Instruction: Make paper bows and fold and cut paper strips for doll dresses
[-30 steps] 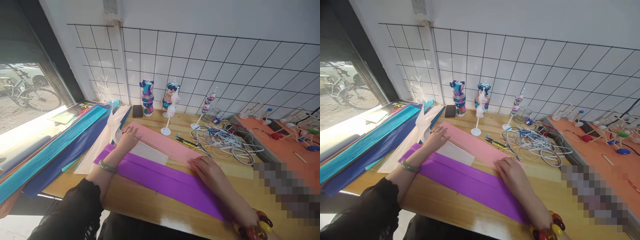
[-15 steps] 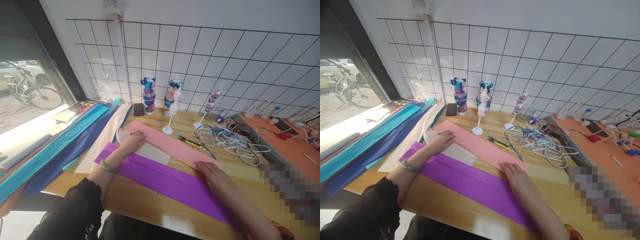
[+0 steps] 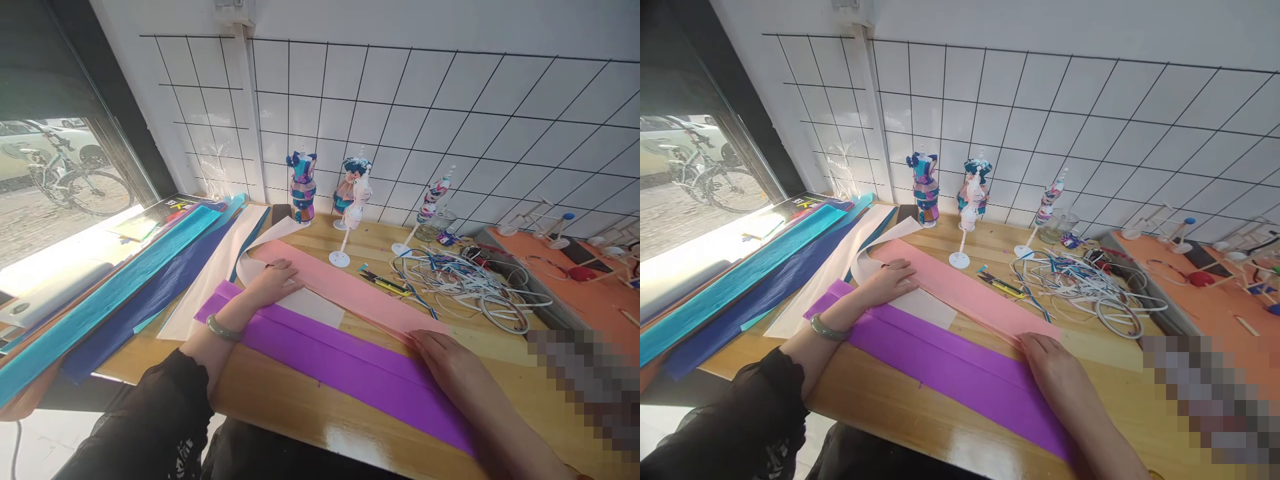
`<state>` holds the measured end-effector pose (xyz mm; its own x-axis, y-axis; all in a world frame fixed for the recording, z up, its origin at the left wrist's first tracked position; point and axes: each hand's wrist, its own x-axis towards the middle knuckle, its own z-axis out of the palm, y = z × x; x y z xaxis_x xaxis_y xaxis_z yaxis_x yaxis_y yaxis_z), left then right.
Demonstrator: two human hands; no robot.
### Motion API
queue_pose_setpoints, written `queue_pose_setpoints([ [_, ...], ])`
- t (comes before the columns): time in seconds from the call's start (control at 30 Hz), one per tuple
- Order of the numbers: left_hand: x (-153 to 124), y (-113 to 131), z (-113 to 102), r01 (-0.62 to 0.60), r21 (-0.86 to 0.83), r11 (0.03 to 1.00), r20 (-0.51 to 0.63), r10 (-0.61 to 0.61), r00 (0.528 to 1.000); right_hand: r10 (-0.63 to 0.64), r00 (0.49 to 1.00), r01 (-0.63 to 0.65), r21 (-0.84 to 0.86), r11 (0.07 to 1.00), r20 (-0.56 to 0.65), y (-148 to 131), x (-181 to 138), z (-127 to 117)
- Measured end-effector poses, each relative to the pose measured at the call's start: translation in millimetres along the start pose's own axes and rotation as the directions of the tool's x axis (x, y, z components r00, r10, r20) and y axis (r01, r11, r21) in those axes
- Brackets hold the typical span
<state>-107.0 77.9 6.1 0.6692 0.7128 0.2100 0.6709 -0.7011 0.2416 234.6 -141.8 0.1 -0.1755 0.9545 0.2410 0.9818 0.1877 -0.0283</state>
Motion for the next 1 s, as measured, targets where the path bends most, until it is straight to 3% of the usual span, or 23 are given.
queue_pose_setpoints([
  [0.17, 0, 2, 1, -0.105, -0.025, 0.994, -0.042, 0.104, 0.994, 0.02, 1.0, -0.019, 0.012, 1.0, -0.009, -2, 2, 1],
  [0.3, -1, 9, -3, -0.179, -0.072, 0.981, -0.079, 0.173, 0.982, -0.05, 0.996, 0.056, 0.073, 0.996, -0.079, -14, 2, -5],
  [0.4, -4, 18, -9, -0.177, -0.138, 0.975, -0.074, 0.168, 0.983, -0.105, 0.991, 0.113, 0.105, 0.988, -0.08, -27, -1, -10],
  [0.53, -7, 29, -16, -0.121, -0.244, 0.962, 0.018, 0.129, 0.991, -0.153, 0.988, 0.154, 0.162, 0.975, -0.013, -41, -5, -9],
  [0.63, -9, 36, -19, -0.102, -0.299, 0.949, 0.104, 0.138, 0.985, -0.115, 0.993, 0.106, 0.223, 0.969, 0.025, -45, -5, -6],
  [0.83, -13, 47, -19, -0.185, -0.4, 0.898, 0.226, 0.292, 0.929, 0.051, 0.984, -0.11, 0.355, 0.928, 0.171, -51, 6, -13],
  [1.0, -14, 51, -14, -0.274, -0.42, 0.865, 0.248, 0.4, 0.883, 0.009, 0.963, -0.135, 0.45, 0.883, 0.27, -56, 14, -18],
])
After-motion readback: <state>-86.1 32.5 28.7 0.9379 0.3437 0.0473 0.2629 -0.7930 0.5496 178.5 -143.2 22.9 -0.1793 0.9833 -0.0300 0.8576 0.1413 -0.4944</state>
